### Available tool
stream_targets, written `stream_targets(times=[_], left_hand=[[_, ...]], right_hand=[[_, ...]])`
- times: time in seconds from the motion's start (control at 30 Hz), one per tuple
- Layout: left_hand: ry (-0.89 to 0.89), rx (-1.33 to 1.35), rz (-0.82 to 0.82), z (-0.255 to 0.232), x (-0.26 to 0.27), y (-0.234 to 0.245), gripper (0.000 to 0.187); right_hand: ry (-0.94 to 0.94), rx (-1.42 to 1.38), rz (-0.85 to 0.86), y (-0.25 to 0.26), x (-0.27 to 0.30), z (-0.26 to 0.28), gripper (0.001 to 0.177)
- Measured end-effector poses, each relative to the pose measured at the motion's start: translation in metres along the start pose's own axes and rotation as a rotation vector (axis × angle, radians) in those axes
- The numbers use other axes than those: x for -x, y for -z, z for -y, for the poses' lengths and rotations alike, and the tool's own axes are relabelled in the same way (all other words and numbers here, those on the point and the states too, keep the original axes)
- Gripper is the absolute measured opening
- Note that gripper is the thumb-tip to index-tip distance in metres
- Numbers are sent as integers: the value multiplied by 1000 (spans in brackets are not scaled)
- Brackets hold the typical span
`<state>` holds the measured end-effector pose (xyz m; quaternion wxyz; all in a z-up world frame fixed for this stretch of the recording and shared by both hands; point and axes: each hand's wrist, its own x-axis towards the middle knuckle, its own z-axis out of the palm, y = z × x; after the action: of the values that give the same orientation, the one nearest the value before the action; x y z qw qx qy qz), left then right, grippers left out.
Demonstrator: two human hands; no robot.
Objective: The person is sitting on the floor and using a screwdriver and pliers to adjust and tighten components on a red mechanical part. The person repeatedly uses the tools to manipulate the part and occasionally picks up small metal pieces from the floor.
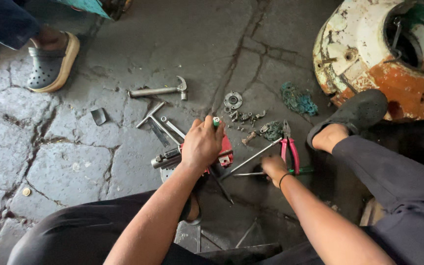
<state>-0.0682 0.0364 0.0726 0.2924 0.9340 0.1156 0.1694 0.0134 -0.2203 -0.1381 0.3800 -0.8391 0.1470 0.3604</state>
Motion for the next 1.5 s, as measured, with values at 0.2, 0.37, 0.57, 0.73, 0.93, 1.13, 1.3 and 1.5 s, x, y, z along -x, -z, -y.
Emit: stream_targets(times=[0.2,0.37,0.57,0.73,0.93,1.13,1.3,1.5], left_hand=[[14,-54,29,0,-2,-8,31],[-41,-47,95,-3,2,-15,31],[0,-25,116,-2,2,-17,29],[-63,-7,165,1,3,-19,31],[-145,62,63,-1,18,-21,27],[-186,69,-22,1,21,-28,36],[-127,100,76,8,16,-29,28],[-138,129,66,-4,20,-28,28]], right_hand=[[-72,138,9,-2,-5,-13,37],[135,314,9,-29,-10,-21,32],[39,176,182,-26,-1,-12,34],[-88,-398,364,-9,-12,42,18],[69,-349,288,-17,-23,127,17],[296,-75,321,-54,-48,135,19],[411,-30,447,-82,-87,107,21],[337,-63,505,-77,-101,77,24]])
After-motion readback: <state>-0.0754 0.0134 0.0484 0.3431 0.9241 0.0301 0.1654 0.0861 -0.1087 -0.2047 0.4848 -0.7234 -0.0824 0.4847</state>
